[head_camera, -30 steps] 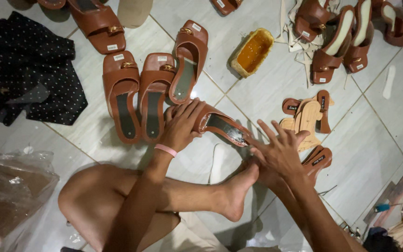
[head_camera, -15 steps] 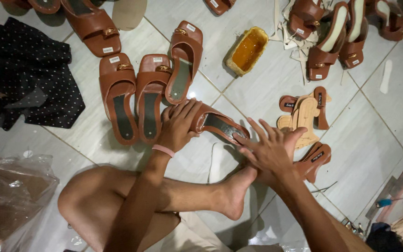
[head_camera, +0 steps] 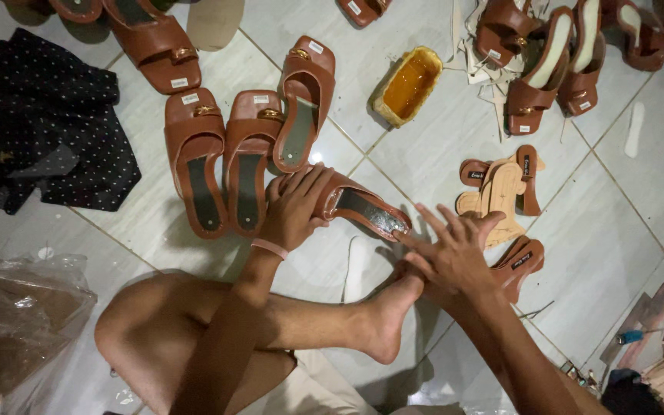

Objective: The person sits on the floor and applies a yellow adhesive from a small container onto the insoles of brown slide sandals using their fingers. They spread the glue across the surface of several sandals and then use a white foam pad to wipe or press the treated areas.

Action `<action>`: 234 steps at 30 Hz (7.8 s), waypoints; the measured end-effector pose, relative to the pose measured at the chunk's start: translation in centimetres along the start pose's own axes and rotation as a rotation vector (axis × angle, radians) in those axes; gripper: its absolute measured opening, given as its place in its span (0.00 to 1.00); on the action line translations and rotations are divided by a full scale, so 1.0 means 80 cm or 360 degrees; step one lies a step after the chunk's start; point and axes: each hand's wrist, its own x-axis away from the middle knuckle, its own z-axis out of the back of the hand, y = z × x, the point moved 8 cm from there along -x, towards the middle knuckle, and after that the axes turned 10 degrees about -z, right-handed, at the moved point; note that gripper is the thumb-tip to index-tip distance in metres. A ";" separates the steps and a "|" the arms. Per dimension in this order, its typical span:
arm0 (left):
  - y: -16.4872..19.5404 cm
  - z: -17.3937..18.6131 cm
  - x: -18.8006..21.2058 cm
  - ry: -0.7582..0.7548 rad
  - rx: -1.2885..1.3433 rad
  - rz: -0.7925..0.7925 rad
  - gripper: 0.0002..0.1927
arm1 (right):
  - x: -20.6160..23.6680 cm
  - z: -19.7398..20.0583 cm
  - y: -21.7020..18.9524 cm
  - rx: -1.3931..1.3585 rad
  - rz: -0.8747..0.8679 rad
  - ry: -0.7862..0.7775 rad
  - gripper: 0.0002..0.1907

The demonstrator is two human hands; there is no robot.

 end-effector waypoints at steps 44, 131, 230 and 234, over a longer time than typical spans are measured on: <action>0.004 0.000 -0.004 -0.0092 0.0068 0.0084 0.53 | -0.049 0.010 -0.065 0.0052 0.0153 0.0456 0.24; 0.007 -0.005 -0.005 -0.0173 0.0075 0.0127 0.52 | -0.039 -0.005 -0.042 -0.0083 0.0116 0.0384 0.23; 0.012 -0.007 -0.008 -0.0202 0.0087 0.0143 0.52 | 0.037 -0.002 -0.012 -0.0096 -0.0318 0.0456 0.28; 0.013 -0.006 -0.008 -0.0188 0.0088 0.0135 0.52 | 0.032 -0.002 -0.016 -0.0174 -0.0376 0.0454 0.27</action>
